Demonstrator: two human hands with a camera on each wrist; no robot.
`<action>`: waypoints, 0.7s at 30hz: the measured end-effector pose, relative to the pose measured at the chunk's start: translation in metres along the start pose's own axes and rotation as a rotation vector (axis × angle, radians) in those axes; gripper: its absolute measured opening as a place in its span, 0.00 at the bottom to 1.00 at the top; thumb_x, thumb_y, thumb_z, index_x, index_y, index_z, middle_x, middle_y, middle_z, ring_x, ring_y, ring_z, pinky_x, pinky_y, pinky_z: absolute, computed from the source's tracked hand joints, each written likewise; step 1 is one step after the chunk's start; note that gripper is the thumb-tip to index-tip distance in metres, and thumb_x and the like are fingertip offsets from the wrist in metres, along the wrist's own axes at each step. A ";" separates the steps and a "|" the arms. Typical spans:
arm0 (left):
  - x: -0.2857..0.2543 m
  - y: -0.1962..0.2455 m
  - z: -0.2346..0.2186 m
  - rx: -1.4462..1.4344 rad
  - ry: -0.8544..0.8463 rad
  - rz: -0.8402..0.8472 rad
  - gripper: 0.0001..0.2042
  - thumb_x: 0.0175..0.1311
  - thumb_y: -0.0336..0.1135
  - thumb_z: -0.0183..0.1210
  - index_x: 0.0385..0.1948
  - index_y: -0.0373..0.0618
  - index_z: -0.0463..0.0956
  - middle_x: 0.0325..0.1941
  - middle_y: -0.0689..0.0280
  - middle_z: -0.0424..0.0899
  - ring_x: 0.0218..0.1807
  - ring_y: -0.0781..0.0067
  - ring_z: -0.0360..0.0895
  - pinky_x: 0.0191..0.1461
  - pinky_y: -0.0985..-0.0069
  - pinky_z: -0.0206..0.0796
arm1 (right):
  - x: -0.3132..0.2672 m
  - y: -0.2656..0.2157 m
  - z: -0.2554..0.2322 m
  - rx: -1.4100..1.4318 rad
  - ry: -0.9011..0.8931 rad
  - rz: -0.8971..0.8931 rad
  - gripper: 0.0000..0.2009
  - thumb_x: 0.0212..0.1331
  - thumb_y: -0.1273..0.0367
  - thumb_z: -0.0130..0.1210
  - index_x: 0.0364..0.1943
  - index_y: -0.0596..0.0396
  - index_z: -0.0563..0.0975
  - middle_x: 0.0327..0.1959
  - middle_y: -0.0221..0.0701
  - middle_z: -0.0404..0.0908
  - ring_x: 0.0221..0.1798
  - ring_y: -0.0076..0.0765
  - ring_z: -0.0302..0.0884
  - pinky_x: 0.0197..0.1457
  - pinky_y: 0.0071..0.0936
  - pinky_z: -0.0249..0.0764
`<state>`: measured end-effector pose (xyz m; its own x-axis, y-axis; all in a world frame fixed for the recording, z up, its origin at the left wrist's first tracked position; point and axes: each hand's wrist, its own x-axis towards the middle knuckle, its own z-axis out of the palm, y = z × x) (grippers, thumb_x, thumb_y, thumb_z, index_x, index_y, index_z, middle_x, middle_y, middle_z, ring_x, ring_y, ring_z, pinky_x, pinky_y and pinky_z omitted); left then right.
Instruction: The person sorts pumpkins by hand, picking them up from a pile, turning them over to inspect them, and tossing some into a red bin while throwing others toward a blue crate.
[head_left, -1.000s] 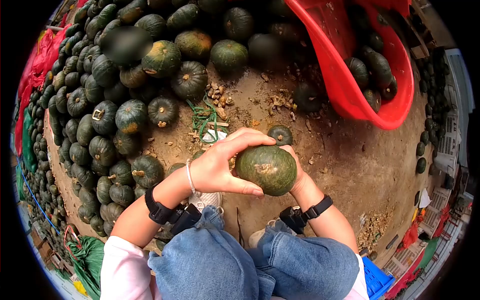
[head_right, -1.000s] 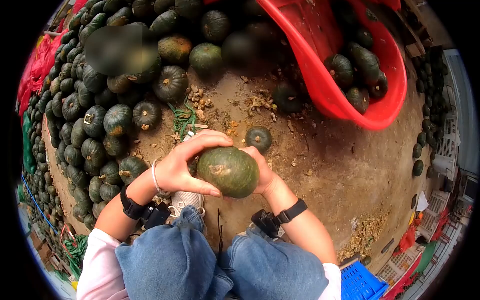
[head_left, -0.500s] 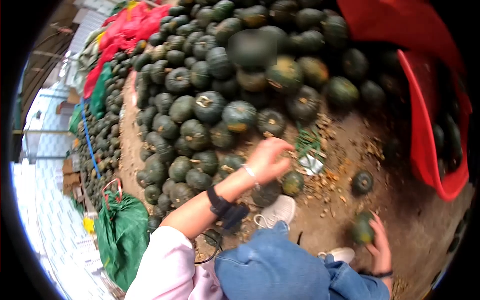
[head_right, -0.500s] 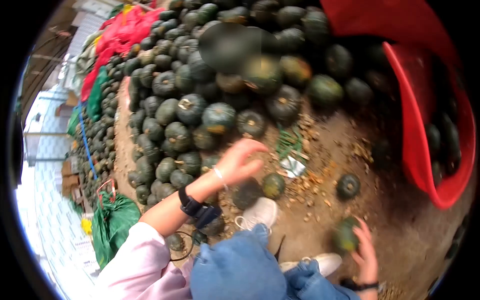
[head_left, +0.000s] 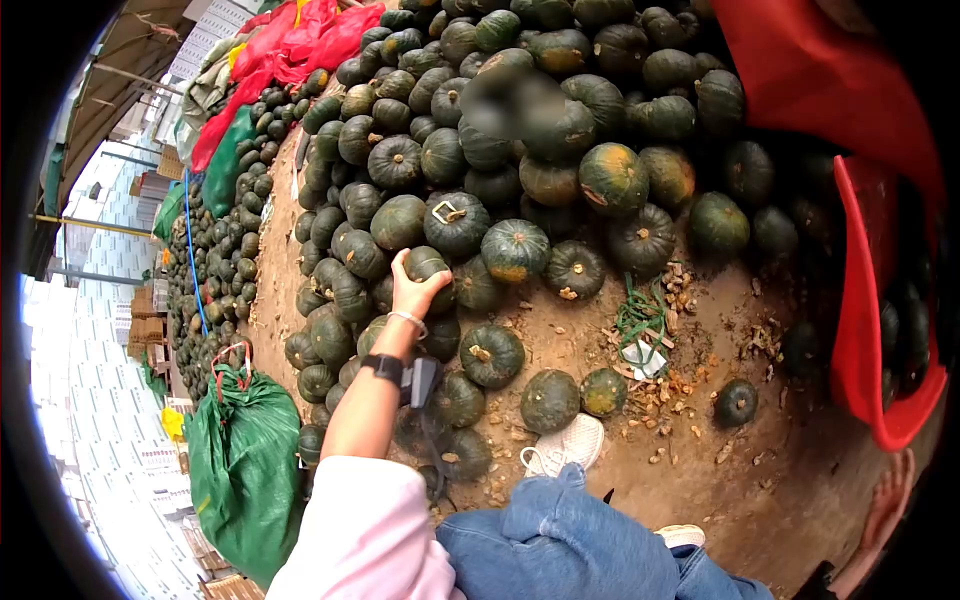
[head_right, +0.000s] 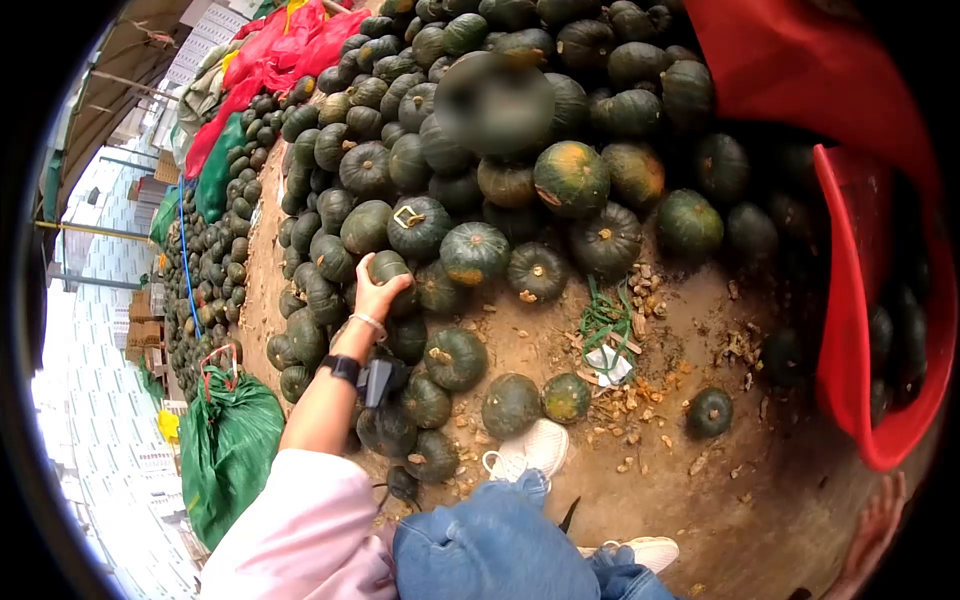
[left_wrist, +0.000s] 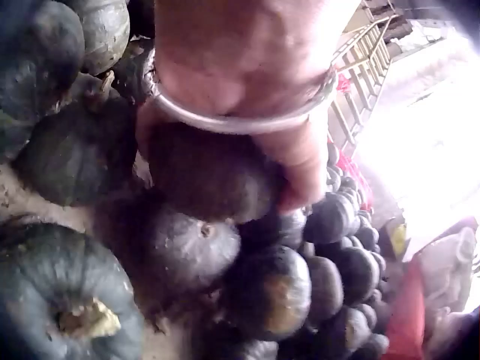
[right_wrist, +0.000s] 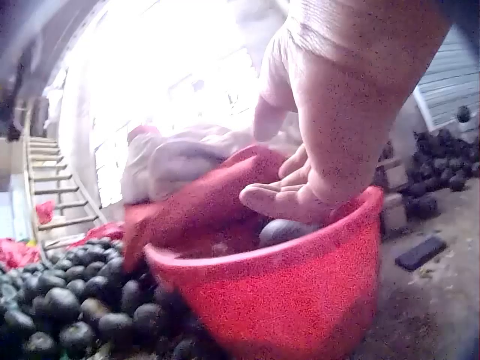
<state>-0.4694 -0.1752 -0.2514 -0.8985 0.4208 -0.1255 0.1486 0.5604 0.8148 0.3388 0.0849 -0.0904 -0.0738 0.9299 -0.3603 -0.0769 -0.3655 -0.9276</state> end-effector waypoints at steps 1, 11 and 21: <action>-0.018 0.026 -0.006 -0.241 -0.176 -0.079 0.42 0.45 0.40 0.70 0.65 0.48 0.55 0.54 0.56 0.72 0.54 0.60 0.74 0.58 0.61 0.70 | -0.007 0.014 0.036 -0.097 0.032 0.031 0.27 0.65 0.59 0.52 0.65 0.55 0.64 0.55 0.39 0.73 0.46 0.24 0.75 0.44 0.21 0.77; -0.154 0.153 0.084 -0.132 -1.302 0.181 0.32 0.53 0.42 0.65 0.61 0.43 0.67 0.59 0.56 0.74 0.61 0.59 0.71 0.65 0.61 0.63 | -0.031 0.155 0.315 0.442 -0.773 0.594 0.46 0.48 0.59 0.69 0.70 0.50 0.53 0.65 0.43 0.64 0.64 0.45 0.68 0.65 0.47 0.69; 0.022 0.050 0.105 0.834 -0.354 1.253 0.26 0.49 0.21 0.54 0.57 0.40 0.71 0.58 0.42 0.72 0.60 0.40 0.69 0.66 0.56 0.60 | -0.036 0.072 -0.032 0.240 0.340 0.082 0.25 0.64 0.55 0.51 0.61 0.53 0.66 0.57 0.38 0.74 0.55 0.42 0.75 0.52 0.48 0.78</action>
<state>-0.4385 -0.0629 -0.2728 0.0965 0.9836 0.1524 0.9953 -0.0939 -0.0241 0.3681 0.0265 -0.1473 0.2396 0.8431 -0.4815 -0.3167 -0.4010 -0.8596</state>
